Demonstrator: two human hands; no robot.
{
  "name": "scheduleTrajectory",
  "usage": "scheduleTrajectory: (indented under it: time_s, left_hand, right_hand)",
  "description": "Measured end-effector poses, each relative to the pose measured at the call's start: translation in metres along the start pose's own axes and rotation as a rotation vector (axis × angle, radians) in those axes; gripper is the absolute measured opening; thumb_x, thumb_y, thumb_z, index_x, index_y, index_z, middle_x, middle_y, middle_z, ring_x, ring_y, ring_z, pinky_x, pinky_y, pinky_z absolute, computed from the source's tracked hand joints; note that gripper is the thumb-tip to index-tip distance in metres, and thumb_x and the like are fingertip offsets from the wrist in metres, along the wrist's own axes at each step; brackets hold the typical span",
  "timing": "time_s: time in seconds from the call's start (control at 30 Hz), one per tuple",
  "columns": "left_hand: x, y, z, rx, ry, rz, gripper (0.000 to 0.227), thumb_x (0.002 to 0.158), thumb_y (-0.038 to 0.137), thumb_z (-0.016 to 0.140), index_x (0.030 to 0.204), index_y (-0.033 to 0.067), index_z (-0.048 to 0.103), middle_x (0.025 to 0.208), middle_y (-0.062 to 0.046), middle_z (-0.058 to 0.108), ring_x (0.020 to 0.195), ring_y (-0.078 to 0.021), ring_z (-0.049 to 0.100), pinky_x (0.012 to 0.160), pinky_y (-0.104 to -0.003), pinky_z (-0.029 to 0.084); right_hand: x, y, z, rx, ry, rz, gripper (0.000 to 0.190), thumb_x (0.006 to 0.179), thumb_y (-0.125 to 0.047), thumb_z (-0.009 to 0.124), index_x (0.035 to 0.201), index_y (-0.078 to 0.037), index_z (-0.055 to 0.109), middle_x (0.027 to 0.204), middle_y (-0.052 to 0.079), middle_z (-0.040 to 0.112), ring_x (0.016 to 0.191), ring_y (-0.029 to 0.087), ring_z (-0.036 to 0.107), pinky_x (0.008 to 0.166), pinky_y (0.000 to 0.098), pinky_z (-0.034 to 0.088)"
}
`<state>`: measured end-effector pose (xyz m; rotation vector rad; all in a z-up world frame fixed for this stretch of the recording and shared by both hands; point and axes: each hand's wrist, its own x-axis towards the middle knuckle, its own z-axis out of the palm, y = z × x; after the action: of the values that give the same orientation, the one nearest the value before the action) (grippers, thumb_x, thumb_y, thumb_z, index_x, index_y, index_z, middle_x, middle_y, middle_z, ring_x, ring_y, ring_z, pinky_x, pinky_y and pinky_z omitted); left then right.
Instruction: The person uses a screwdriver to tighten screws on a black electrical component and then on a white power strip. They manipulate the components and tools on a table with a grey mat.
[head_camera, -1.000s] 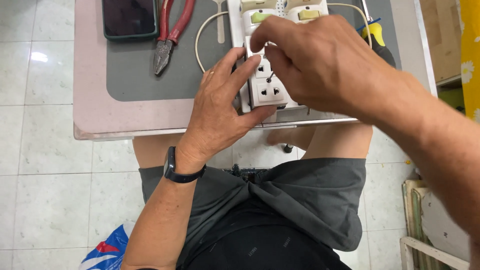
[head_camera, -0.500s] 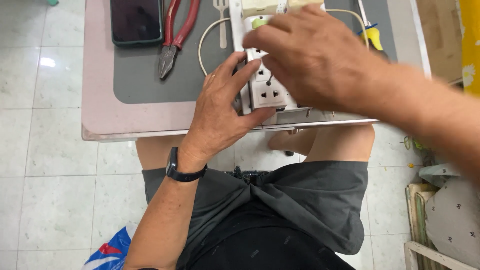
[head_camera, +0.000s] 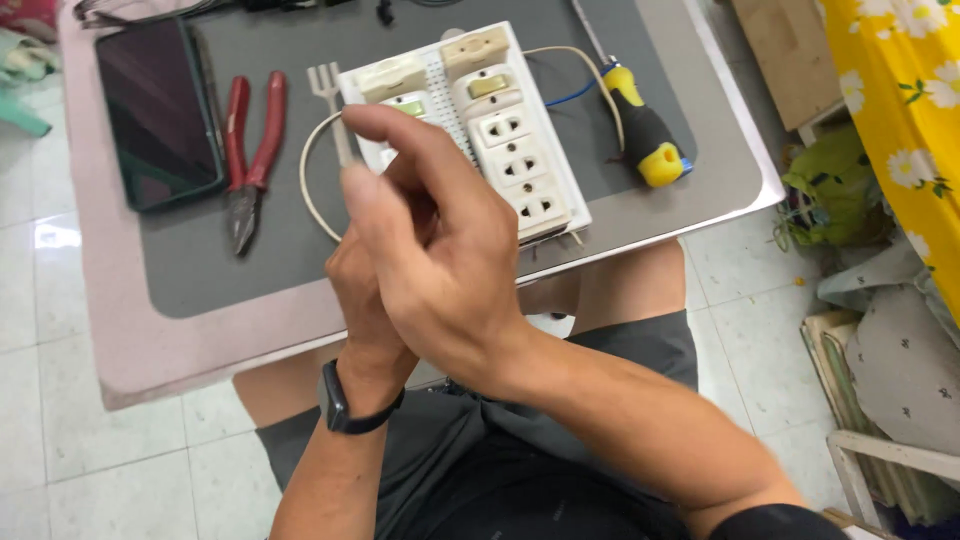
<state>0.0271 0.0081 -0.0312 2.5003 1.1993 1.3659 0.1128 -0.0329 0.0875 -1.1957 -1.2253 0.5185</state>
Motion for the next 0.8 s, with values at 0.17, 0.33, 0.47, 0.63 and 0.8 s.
scheduleTrajectory:
  time_s: [0.17, 0.33, 0.47, 0.63, 0.8]
  left_hand:
    - [0.016, 0.015, -0.006, 0.06, 0.123, 0.03, 0.007, 0.088, 0.003, 0.066, 0.083, 0.0023, 0.061, 0.084, -0.012, 0.063, 0.079, -0.0309, 0.063, 0.071, -0.039, 0.053]
    - [0.012, 0.016, -0.011, -0.052, 0.064, -0.085, 0.018, 0.086, 0.005, 0.054, 0.07, 0.0043, 0.048, 0.056, -0.012, 0.044, 0.049, -0.03, 0.039, 0.046, -0.044, 0.026]
    - [0.016, 0.024, -0.01, 0.045, 0.138, -0.029, 0.025, 0.091, 0.005, 0.064, 0.071, 0.0069, 0.048, 0.061, -0.012, 0.047, 0.053, -0.032, 0.044, 0.047, -0.044, 0.03]
    - [0.018, 0.026, -0.012, 0.01, 0.075, -0.036, 0.013, 0.084, 0.009, 0.065, 0.097, 0.0057, 0.064, 0.105, -0.011, 0.068, 0.094, -0.0362, 0.067, 0.054, -0.041, 0.042]
    - [0.011, 0.016, -0.004, 0.21, 0.099, 0.029, 0.017, 0.094, 0.004, 0.054, 0.078, 0.0052, 0.06, 0.065, -0.009, 0.054, 0.059, -0.0248, 0.056, 0.051, -0.04, 0.042]
  right_hand:
    - [0.033, -0.003, 0.01, 0.226, 0.026, -0.059, 0.04, 0.094, -0.037, 0.045, 0.069, -0.007, 0.052, 0.063, 0.0, 0.049, 0.062, 0.01, 0.046, 0.06, 0.0276, 0.04]
    - [0.048, 0.006, -0.004, 0.482, -0.576, 0.007, 0.05, 0.09, -0.032, 0.053, 0.055, -0.016, 0.021, 0.054, -0.006, 0.019, 0.05, 0.007, 0.019, 0.048, 0.0247, 0.017]
    - [0.074, 0.032, -0.017, 0.531, -0.991, -0.009, 0.051, 0.094, -0.029, 0.054, 0.057, -0.014, 0.023, 0.057, -0.004, 0.022, 0.056, 0.008, 0.02, 0.054, 0.0258, 0.018]
    - [0.035, 0.014, -0.002, 0.166, -0.076, -0.002, 0.022, 0.094, -0.026, 0.049, 0.081, -0.01, 0.054, 0.076, -0.001, 0.051, 0.074, 0.011, 0.047, 0.069, 0.0278, 0.041]
    - [0.017, 0.006, 0.011, 0.27, 0.092, -0.035, 0.022, 0.098, -0.02, 0.047, 0.081, -0.006, 0.05, 0.074, 0.003, 0.048, 0.07, 0.014, 0.045, 0.066, 0.0291, 0.04]
